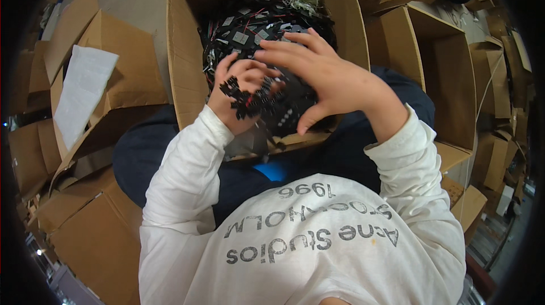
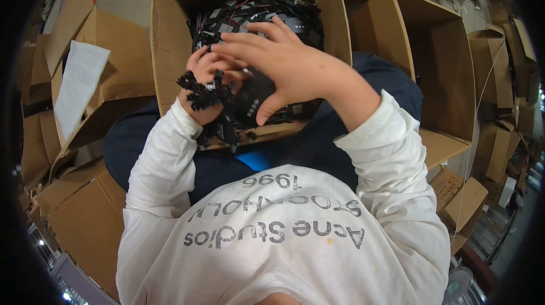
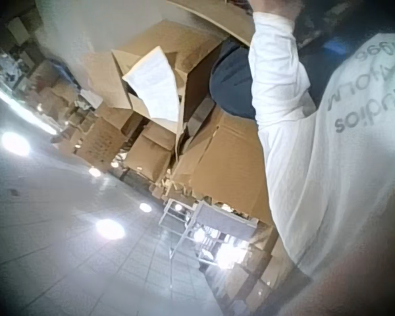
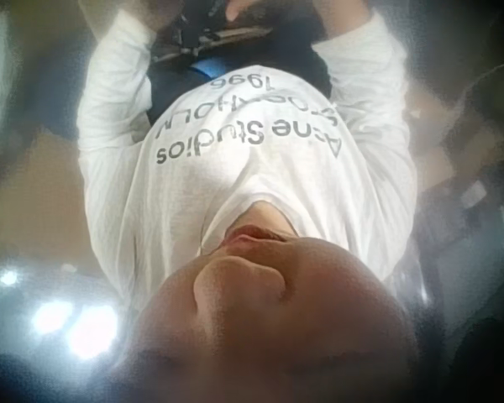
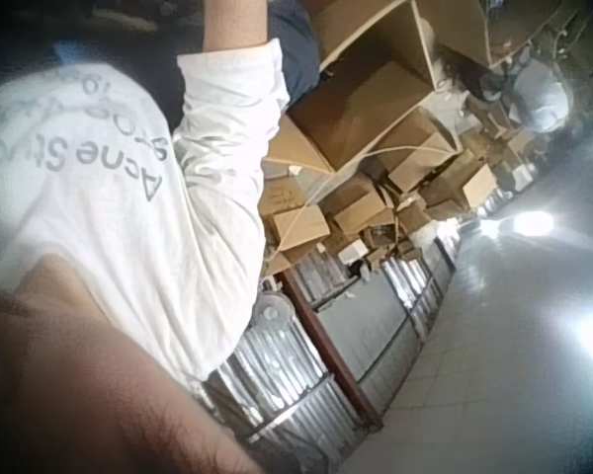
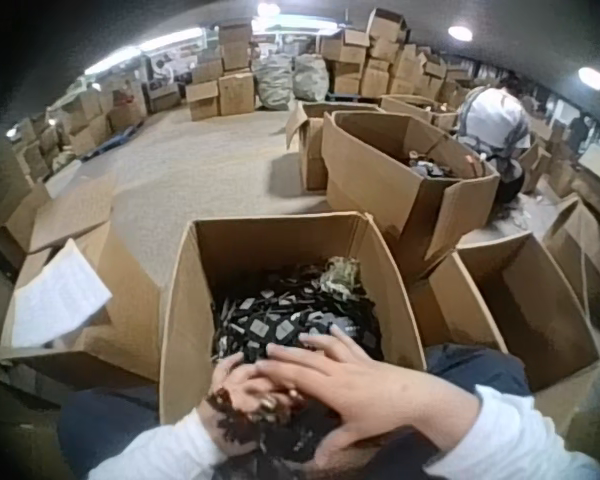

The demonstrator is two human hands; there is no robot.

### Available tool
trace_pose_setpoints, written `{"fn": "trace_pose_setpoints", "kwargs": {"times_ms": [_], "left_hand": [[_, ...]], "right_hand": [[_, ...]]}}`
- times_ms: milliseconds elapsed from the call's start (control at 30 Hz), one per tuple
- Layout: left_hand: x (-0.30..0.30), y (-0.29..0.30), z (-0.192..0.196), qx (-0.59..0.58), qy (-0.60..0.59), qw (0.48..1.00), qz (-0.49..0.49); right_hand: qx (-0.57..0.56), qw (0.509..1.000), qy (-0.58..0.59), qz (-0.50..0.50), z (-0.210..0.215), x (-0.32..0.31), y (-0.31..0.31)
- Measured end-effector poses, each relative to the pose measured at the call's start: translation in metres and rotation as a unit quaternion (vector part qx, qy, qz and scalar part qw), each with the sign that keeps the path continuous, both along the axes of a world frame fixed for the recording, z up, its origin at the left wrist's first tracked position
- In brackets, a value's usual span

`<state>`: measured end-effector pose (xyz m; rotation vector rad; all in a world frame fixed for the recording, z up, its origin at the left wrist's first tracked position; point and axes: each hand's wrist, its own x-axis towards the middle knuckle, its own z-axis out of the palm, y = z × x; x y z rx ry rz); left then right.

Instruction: The recorder is sorting various plastic and electronic components into cardboard boxes while sitting on the floor of a warehouse/factory.

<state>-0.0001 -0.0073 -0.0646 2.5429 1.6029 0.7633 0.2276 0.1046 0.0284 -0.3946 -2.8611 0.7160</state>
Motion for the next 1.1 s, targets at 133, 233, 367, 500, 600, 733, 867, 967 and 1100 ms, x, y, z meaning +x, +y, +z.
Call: {"fn": "trace_pose_setpoints", "kwargs": {"times_ms": [133,233,367,500,600,733,867,967,1100], "left_hand": [[0.02,-0.015,0.004,-0.154,-0.111,0.977,-0.092],[0.022,-0.009,0.012,-0.146,-0.142,0.976,-0.081],[0.024,0.002,0.026,-0.145,-0.173,0.972,-0.071],[0.021,0.012,0.043,-0.153,-0.198,0.967,-0.051],[0.02,0.034,0.05,-0.192,-0.474,0.857,-0.066],[0.003,0.072,0.044,-0.169,-0.392,0.899,-0.1],[0.013,0.142,0.01,-0.168,-0.721,0.673,-0.002],[-0.003,0.197,-0.072,-0.232,-0.525,0.808,0.129],[0.023,0.264,-0.185,-0.264,-0.084,0.948,0.157]], "right_hand": [[0.032,0.998,0.021,0.054,-0.037,-0.027,-0.044],[0.064,0.994,0.017,0.089,-0.043,-0.027,-0.048],[-0.154,0.98,0.125,0.02,-0.046,-0.023,-0.042],[-0.29,0.92,0.243,-0.103,-0.041,-0.028,-0.023],[-0.474,0.819,0.268,-0.181,-0.012,-0.006,0.0],[-0.413,0.828,0.317,-0.21,-0.002,0.01,0.028],[-0.528,0.666,0.378,-0.367,0.021,0.039,0.06],[-0.425,0.702,0.445,-0.357,0.03,0.073,0.105],[-0.309,0.756,0.39,-0.425,0.043,0.116,0.133]]}}
